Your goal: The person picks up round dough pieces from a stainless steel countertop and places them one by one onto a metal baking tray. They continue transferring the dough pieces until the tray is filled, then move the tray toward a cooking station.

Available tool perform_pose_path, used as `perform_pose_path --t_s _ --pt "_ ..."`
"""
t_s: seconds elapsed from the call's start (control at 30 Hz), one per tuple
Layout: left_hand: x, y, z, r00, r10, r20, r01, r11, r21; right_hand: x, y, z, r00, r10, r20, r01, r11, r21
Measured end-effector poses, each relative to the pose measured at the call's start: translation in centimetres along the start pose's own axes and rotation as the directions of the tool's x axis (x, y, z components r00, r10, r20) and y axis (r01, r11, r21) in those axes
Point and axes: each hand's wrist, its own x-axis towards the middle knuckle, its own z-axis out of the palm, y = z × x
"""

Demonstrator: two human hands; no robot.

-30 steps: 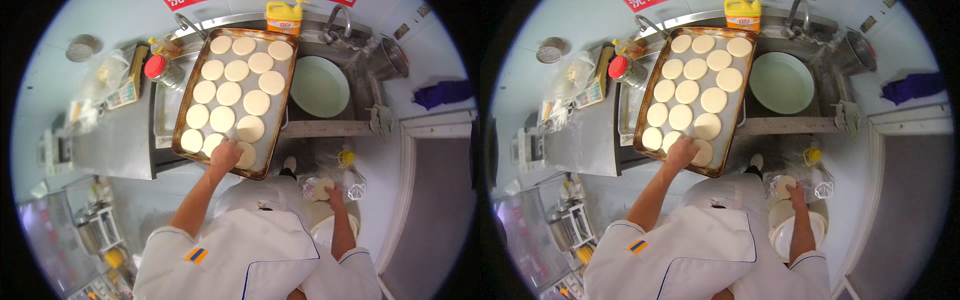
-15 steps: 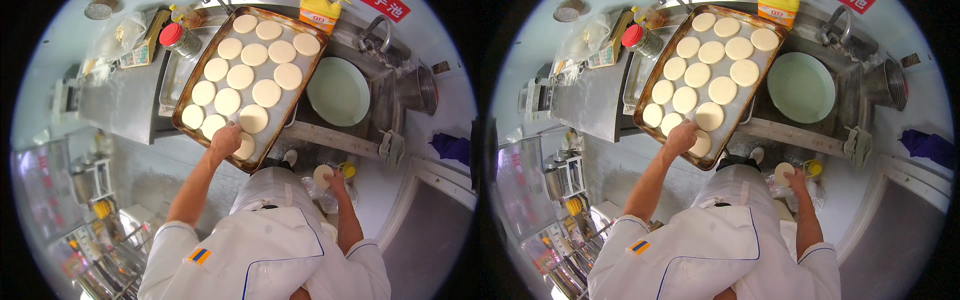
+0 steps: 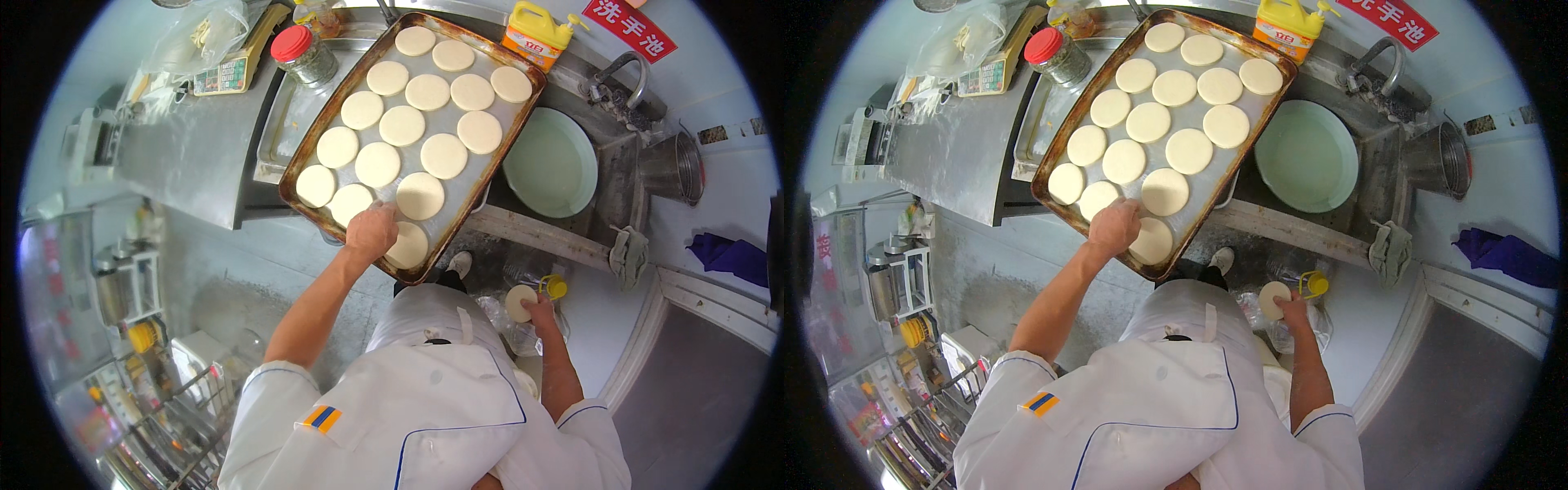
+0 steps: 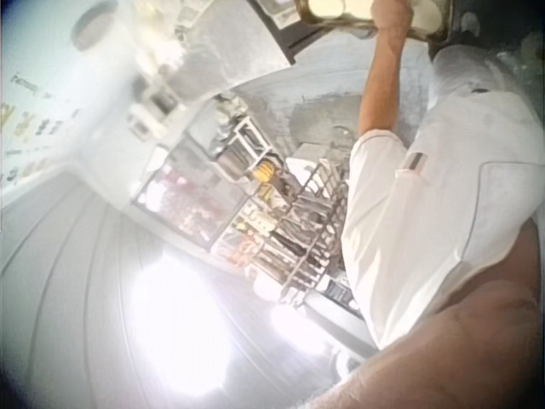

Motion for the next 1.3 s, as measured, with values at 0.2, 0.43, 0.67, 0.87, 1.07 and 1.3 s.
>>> perform_pose_path --t_s 0.2,0.43,0.67,0.87,1.07,1.3 --pt "-0.3 -0.1 1.3 0.999 0.004 0.037 -0.003 1.000 -0.025 0.0 -0.5 0.2 1.000 0.025 -0.004 -0.025 1.000 0.005" --pt "0.3 0.6 0.4 0.999 -0.047 0.009 0.048 0.994 -0.094 0.1 -0.9 -0.1 0.999 0.053 0.004 -0.053 0.998 -0.038" --pt "4.0 1.7 -0.3 0.979 -0.110 -0.169 0.096 0.992 -0.088 0.5 0.9 -1.0 0.999 0.041 -0.025 -0.041 0.999 0.013" --pt "6.4 3.1 0.7 0.974 -0.179 -0.139 0.174 0.984 -0.048 0.4 2.1 -2.3 0.999 0.047 -0.003 -0.046 0.996 0.070" --pt "6.7 2.9 1.3 0.970 -0.192 -0.148 0.180 0.979 -0.090 0.5 2.5 -2.9 0.995 0.104 0.001 -0.103 0.993 0.050" --pt "6.6 2.5 1.7 0.976 -0.131 -0.172 0.099 0.978 -0.183 1.7 2.4 -3.5 0.994 0.109 0.004 -0.109 0.994 -0.023"
